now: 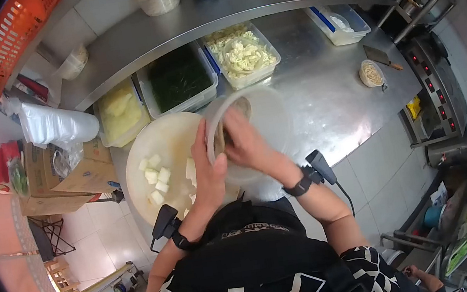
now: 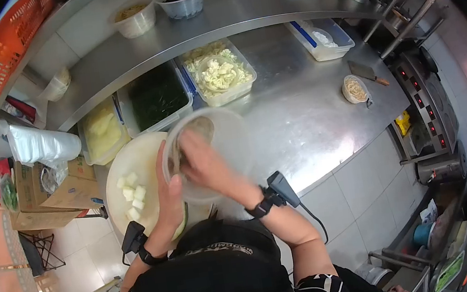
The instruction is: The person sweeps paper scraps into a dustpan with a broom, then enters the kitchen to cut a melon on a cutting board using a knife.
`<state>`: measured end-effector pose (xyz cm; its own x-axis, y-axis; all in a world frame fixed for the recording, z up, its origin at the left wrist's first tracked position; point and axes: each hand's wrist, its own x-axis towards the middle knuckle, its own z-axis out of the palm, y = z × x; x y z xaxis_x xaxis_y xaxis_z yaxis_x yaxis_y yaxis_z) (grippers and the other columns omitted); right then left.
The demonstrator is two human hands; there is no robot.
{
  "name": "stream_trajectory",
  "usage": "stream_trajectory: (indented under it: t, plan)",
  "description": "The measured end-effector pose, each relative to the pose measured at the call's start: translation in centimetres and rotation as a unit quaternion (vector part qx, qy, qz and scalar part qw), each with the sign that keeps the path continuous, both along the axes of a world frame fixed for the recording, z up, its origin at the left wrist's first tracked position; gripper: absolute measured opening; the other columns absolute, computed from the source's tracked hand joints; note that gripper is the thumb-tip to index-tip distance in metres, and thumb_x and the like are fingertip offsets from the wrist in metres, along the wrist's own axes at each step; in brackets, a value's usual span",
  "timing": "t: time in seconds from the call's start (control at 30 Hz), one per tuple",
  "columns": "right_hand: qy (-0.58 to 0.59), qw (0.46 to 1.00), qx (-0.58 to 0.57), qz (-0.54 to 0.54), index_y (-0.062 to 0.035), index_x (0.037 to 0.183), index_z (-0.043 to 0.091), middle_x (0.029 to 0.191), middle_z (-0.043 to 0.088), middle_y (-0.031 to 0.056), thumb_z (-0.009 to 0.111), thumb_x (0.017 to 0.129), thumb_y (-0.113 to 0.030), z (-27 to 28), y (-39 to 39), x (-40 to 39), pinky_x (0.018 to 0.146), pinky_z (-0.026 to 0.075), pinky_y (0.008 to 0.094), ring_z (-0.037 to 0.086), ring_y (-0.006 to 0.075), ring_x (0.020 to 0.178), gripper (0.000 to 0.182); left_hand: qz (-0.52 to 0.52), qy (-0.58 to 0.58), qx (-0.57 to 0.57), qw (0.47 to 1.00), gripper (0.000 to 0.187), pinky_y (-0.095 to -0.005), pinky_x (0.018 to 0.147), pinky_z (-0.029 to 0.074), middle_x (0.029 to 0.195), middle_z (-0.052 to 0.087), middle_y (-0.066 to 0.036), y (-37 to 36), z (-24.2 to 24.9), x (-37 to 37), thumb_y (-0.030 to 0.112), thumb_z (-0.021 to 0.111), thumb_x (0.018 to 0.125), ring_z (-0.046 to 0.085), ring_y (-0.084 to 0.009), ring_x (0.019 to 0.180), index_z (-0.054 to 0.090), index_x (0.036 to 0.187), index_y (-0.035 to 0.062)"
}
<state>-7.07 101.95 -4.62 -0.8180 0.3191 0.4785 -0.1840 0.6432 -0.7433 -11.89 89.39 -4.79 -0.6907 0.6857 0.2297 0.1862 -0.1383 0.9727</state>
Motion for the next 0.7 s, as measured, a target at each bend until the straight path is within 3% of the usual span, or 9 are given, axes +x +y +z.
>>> stream_trajectory:
  t: [0.03,0.07,0.2,0.27,0.37,0.5,0.6,0.67,0.7]
  plan:
    - [0.004,0.993,0.109,-0.046,0.0030,0.093,0.042,0.090,0.045,0.0211,0.052,0.066,-0.004,-0.1,1.0,-0.3,0.076,0.039,0.0389,0.045,0.0384,0.087,0.029,0.010,0.021,0.002,1.000,0.071,-0.0373,0.099,0.021,0.123,0.028,-0.015,0.1,0.6,0.0,0.039,0.048,0.077,0.029,-0.0273,0.113,0.020,0.132,0.0027]
    - [-0.056,0.984,0.131,-0.103,0.0028,0.091,0.042,0.087,0.045,0.0207,0.053,0.064,-0.003,0.4,1.4,-0.2,0.073,0.040,0.0396,0.045,0.0389,0.081,0.030,0.021,0.042,0.005,0.999,0.070,-0.0379,0.099,0.020,0.123,0.028,-0.015,0.1,1.0,0.0,0.036,0.048,0.077,0.029,-0.0275,0.113,0.020,0.131,0.0025]
    - [-0.174,0.967,0.133,-0.131,0.0032,0.091,0.042,0.088,0.046,0.0211,0.055,0.065,-0.005,0.5,0.0,1.2,0.072,0.040,0.0412,0.047,0.0391,0.082,0.030,0.050,0.139,-0.041,0.988,0.065,-0.0381,0.099,0.019,0.125,0.027,-0.015,0.0,1.5,-0.3,0.033,0.047,0.078,0.029,-0.0272,0.113,0.022,0.131,0.0036]
    - [-0.230,0.970,-0.057,0.046,0.0044,0.094,0.042,0.093,0.048,0.0217,0.061,0.066,-0.012,0.4,-0.3,2.0,0.073,0.040,0.0423,0.048,0.0398,0.085,0.037,0.043,0.139,-0.059,0.988,0.060,-0.0362,0.098,0.021,0.121,0.030,-0.015,-0.2,1.3,-0.3,0.031,0.046,0.079,0.031,-0.0266,0.110,0.025,0.130,0.0057]
    - [-0.135,0.980,-0.113,0.090,0.0043,0.099,0.043,0.099,0.049,0.0225,0.067,0.064,-0.018,3.1,-1.9,3.9,0.076,0.040,0.0414,0.048,0.0396,0.091,0.048,0.051,0.120,-0.037,0.991,0.061,-0.0362,0.096,0.023,0.115,0.034,-0.015,0.0,1.0,-1.9,0.037,0.046,0.081,0.033,-0.0278,0.107,0.026,0.131,0.0088]
    - [-0.124,0.988,-0.079,0.042,0.0022,0.098,0.046,0.090,0.052,0.0211,0.069,0.061,-0.021,2.4,-2.4,4.3,0.073,0.043,0.0363,0.052,0.0356,0.085,0.049,-0.023,0.123,-0.038,0.991,0.068,-0.0361,0.095,0.023,0.115,0.035,-0.016,0.2,2.0,-2.2,0.047,0.045,0.080,0.033,-0.0289,0.108,0.024,0.132,0.0084]
    - [-0.206,0.966,-0.154,0.039,0.0024,0.102,0.047,0.095,0.053,0.0177,0.067,0.061,-0.018,2.6,-2.2,5.3,0.076,0.042,0.0319,0.053,0.0269,0.088,0.051,-0.068,0.087,-0.080,0.991,0.075,-0.0373,0.094,0.024,0.117,0.034,-0.017,-0.2,2.4,-2.2,0.051,0.049,0.078,0.033,-0.0294,0.109,0.023,0.133,0.0088]
    - [-0.179,0.931,-0.310,0.074,0.0024,0.107,0.046,0.098,0.054,0.0123,0.064,0.060,-0.015,1.5,-1.5,6.0,0.077,0.042,0.0300,0.052,0.0186,0.088,0.053,-0.070,0.194,-0.206,0.956,0.076,-0.0379,0.091,0.032,0.122,0.028,-0.018,-0.5,3.2,-1.7,0.041,0.056,0.077,0.030,-0.0313,0.113,0.018,0.134,0.0105]
    - [-0.179,0.931,-0.310,0.074,0.0024,0.107,0.046,0.098,0.054,0.0123,0.064,0.060,-0.015,1.4,-1.6,6.2,0.077,0.042,0.0300,0.052,0.0186,0.088,0.053,-0.070,0.193,-0.207,0.956,0.076,-0.0379,0.091,0.032,0.122,0.028,-0.018,-0.5,3.3,-1.4,0.041,0.056,0.077,0.030,-0.0313,0.113,0.018,0.134,0.0105]
